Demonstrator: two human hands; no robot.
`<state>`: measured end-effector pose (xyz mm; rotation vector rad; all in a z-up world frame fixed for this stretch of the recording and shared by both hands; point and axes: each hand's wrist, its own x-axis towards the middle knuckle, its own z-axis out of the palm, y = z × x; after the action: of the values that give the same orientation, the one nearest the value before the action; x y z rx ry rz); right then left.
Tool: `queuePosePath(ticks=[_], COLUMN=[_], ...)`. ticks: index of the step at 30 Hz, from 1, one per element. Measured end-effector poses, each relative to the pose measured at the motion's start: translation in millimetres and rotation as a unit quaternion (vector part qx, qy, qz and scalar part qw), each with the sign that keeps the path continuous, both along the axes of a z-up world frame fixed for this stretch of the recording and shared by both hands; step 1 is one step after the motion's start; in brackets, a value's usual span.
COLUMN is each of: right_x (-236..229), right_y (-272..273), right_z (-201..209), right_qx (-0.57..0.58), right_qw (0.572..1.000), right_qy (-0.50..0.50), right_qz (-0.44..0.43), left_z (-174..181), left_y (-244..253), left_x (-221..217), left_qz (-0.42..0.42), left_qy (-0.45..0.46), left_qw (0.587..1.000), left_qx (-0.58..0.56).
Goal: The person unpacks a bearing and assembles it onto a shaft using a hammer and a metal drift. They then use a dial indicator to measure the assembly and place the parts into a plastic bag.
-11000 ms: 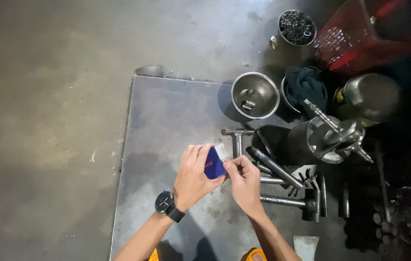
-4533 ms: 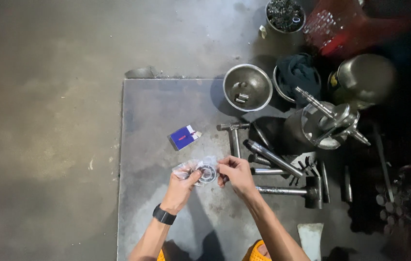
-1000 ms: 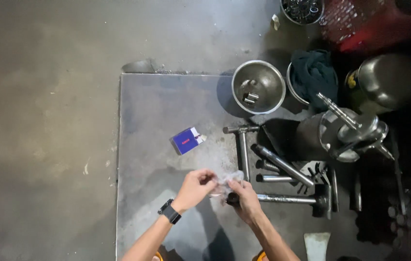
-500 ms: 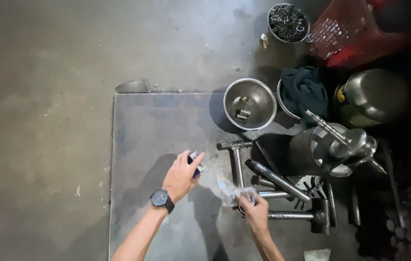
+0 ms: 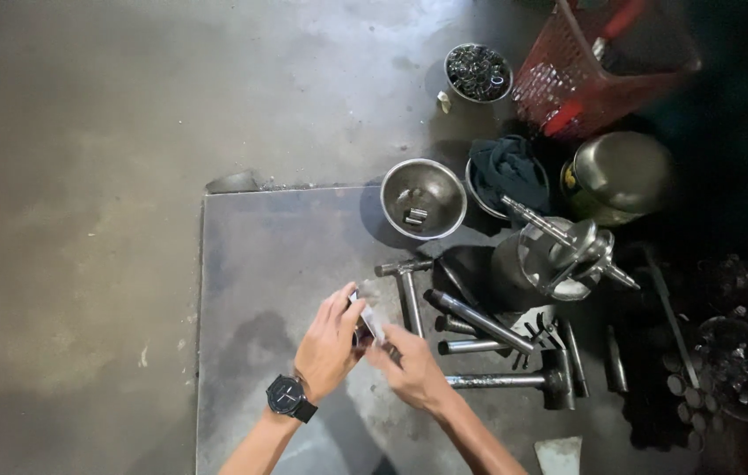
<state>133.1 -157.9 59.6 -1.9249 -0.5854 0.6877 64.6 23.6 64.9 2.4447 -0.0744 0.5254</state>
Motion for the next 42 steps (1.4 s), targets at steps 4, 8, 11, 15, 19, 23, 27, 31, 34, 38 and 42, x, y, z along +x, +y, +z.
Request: queuePosePath(ticks=[4, 8, 11, 15, 19, 23, 27, 31, 34, 38, 42], right_x=[10.0, 21.1, 16.6, 16.1, 58.8, 199.9, 289.3, 199.1, 102.1, 30.0, 26.2], right_y=[-5.3, -22.8, -38.1, -63.8, -82.4, -95.7, -116.9, -97.9, -74.3, -52.2, -63.3], right_z=[39.8, 40.3, 41.5, 11.2, 20.3, 151.6, 215.3, 177.7, 121.1, 74.0, 87.1], right_qx=[-0.189, -0.060, -0.009, 0.054, 0.106, 0.242, 0.214, 0.187, 0.321, 0.300, 0.226], right_qw=[0.969, 0.979, 0.999, 0.991, 0.959, 0.909, 0.877, 0.918, 0.914, 0.932, 0.961], right_qy=[0.050, 0.087, 0.050, 0.004, 0.160, -0.002, 0.023, -0.051, 0.084, 0.072, -0.139], right_qz=[0.153, 0.174, -0.014, -0.121, -0.209, -0.341, -0.429, -0.347, -0.235, -0.189, -0.081], left_z=[11.5, 24.1, 53.3, 67.0, 95.7, 118.0, 104.2, 51.5, -16.5, -84.5, -63.6], left_y=[-21.0, -33.1, -35.8, -64.3, -73.2, -62.4, -60.7, -72.5, -88.2, -91.8, -88.3], left_x=[-7.0, 1.2, 14.5, 23.4, 29.6, 30.1, 23.5, 28.7, 34.9, 25.8, 12.7], left_qz=[-0.069, -0.108, -0.070, -0.078, -0.104, -0.050, -0.006, -0.002, -0.009, -0.058, -0.004], left_qy=[-0.037, 0.070, 0.177, 0.183, 0.017, -0.109, -0.076, -0.018, 0.109, 0.223, 0.296], left_qw=[0.993, 0.984, 0.976, 0.970, 0.978, 0.989, 0.997, 0.994, 0.920, 0.676, 0.628], left_qx=[0.083, 0.126, 0.104, 0.140, 0.180, 0.082, -0.016, -0.109, -0.376, -0.700, -0.719])
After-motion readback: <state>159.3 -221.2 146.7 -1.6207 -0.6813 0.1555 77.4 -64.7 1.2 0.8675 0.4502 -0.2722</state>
